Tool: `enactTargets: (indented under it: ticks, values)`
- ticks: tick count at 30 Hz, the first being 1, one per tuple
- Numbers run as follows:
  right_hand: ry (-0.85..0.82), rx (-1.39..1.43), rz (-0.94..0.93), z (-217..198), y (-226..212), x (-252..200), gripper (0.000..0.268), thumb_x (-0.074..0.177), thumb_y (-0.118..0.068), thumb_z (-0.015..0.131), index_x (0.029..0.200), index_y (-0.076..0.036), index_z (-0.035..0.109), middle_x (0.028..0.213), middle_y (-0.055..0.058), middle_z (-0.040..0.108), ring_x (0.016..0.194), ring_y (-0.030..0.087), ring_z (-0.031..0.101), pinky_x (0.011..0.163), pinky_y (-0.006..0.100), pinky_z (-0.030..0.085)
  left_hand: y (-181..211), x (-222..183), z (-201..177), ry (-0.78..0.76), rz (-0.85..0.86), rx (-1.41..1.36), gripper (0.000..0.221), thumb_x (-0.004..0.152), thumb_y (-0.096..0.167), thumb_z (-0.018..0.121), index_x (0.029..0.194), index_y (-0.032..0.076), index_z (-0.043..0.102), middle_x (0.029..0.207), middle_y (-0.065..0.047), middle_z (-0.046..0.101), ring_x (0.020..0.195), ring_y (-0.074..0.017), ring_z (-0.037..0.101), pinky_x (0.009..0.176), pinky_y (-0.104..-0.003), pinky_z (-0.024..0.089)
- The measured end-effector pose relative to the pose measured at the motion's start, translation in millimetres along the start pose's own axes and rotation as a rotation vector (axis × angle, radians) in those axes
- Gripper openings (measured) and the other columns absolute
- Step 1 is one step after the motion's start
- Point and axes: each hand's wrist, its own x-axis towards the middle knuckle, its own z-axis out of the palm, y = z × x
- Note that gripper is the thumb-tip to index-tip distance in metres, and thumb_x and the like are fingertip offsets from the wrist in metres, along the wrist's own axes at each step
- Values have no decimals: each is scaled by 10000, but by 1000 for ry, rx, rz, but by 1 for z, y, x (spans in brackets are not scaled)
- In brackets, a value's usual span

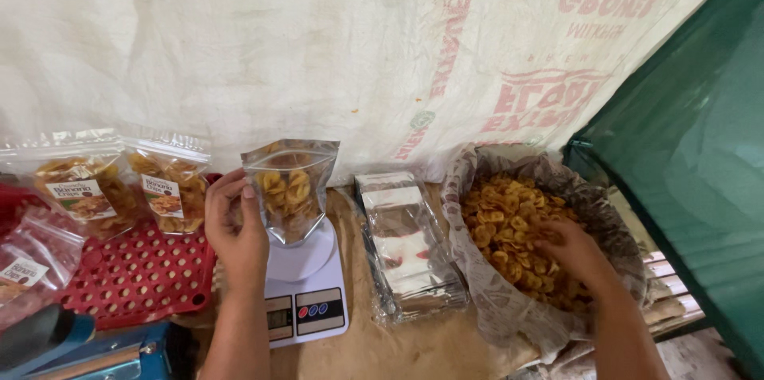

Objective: The person fills a plastic bag with chips by hand from a large container, places the bag on a digital scale, and adds more chips to reach a specific weight.

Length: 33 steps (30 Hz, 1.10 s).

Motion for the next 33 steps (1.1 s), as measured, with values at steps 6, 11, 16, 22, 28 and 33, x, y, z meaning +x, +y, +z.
enactTargets:
  ticks: [6, 11, 16, 22, 28, 33]
  values:
    - [78, 127, 61, -10, 1, -1, 384, 934, -251, 646, 1287, -163, 769, 1225, 128, 768, 1038, 302, 753, 945, 445, 576, 3, 1, -1, -1, 1, -10, 111, 1070, 86, 633, 1103, -20, 635, 1295, -154, 643, 1195, -222, 615, 1043, -311, 489]
    - [141, -171, -41, 8, -39, 6, 396, 927, -386, 702, 1266, -185, 742, 1220, 130, 685, 1023, 277, 712, 951, 421, 537, 5, -1, 0, -7, -15, -32, 109, 1071, 79, 628, 1112, -21, 634, 1305, -154, 634, 1198, -219, 609, 1046, -311, 484]
    - [126, 15, 24, 9, -41, 14, 405, 891, -366, 748, 1202, -107, 770, 1099, 155, 743, 962, 300, 737, 875, 434, 571, 3, 2, 2, 9, -15, -32, 113, 1057, 87, 639, 1107, -14, 640, 1292, -149, 641, 1197, -224, 614, 1052, -326, 486]
    - [197, 234, -29, -21, -85, -5, 498, 892, -391, 780, 1288, -92, 729, 880, 121, 742, 725, 215, 689, 678, 396, 539, 5, -1, 2, -18, -9, 39, 149, 1045, 124, 646, 1106, -12, 649, 1276, -149, 646, 1192, -244, 614, 1025, -336, 491]
    - [86, -48, 11, -33, -122, 8, 463, 967, -369, 699, 1362, -128, 708, 1000, 198, 753, 734, 316, 736, 773, 467, 565, 8, 3, -1, 6, -47, -2, 143, 1028, 115, 629, 1101, -3, 661, 1278, -137, 651, 1182, -238, 620, 1006, -338, 502]
    - [-6, -351, 96, -19, -100, 32, 364, 973, -354, 676, 1293, -203, 760, 1186, 91, 758, 967, 255, 696, 892, 457, 541, 7, 5, 0, 13, -13, 10, 133, 1029, 103, 627, 1103, -3, 660, 1265, -135, 664, 1187, -249, 624, 1039, -353, 490]
